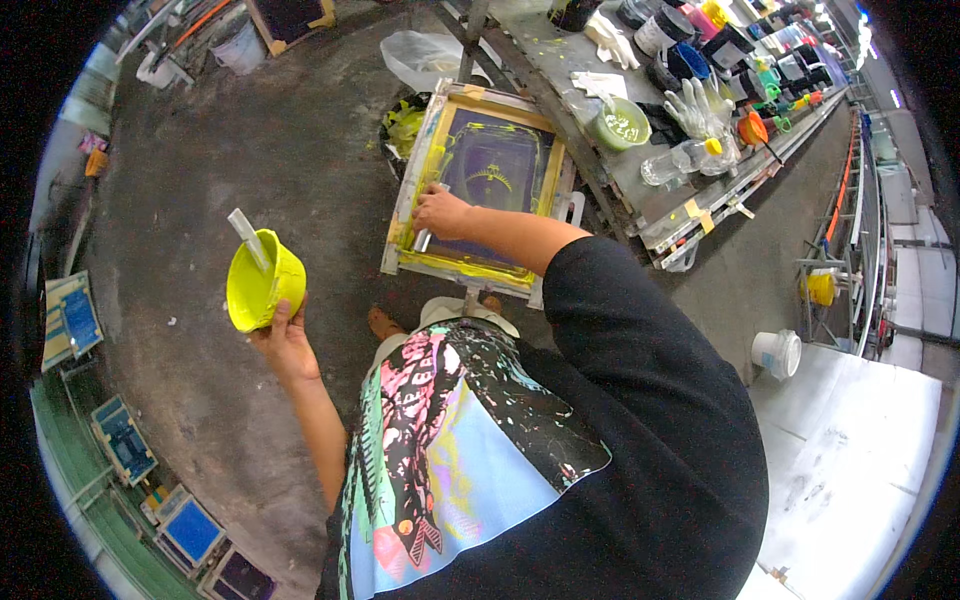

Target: The person uses a squeegee to spread neon yellow ink across a screen printing frame over a purple fabric. They then pour more ink from a green cup onto the screen and continue spreading it with the squeegee. Finally, they put on a pair of gloves.

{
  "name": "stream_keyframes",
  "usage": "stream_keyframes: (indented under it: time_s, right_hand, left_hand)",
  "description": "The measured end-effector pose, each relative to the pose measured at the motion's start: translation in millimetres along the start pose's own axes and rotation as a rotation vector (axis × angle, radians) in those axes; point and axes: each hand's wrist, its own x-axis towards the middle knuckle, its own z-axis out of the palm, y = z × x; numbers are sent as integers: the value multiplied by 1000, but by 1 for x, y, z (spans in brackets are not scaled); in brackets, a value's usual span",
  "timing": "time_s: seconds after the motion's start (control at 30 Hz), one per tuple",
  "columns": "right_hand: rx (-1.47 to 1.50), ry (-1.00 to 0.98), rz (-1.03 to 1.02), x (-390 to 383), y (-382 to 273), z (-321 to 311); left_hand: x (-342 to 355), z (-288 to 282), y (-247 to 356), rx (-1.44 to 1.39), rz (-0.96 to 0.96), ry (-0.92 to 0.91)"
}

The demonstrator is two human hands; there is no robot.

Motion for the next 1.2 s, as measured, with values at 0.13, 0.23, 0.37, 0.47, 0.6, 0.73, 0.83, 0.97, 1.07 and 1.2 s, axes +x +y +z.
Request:
stream_keyframes:
  time_s: [0.13,0.23,0.37,0.47,0.6,0.73,0.83,0.97,1.07,1.2]
  right_hand:
    - [19,-158,5,-71,3,-11]
    - [26,-159,72,-147,3,-3]
    - [80,-194,117,-213,-7,-18]
    - [70,-272,134,-233,-11,-27]
    - [-55,-377,117,-226,-13,-36]
    - [-167,-464,43,-191,-6,-29]
    - [-255,-593,21,-157,3,0]
    - [-164,-740,20,-106,11,33]
    - [-115,-972,32,-76,15,39]
    - [95,-1170,76,-60,56,61]
  left_hand:
    - [0,-4,1,-13,52,-53]
    - [4,-2,-7,-9,68,-39]
    - [-1,4,-11,-40,20,-28]
    - [-2,6,-16,-27,-15,-43]
    - [-4,16,-16,-32,-7,-85]
    - [-7,17,-13,-35,20,-76]
    - [-7,11,-10,-12,47,-56]
    - [-14,2,2,11,69,3]
    - [-21,-7,8,80,57,9]
    - [-26,-15,3,92,-4,-24]
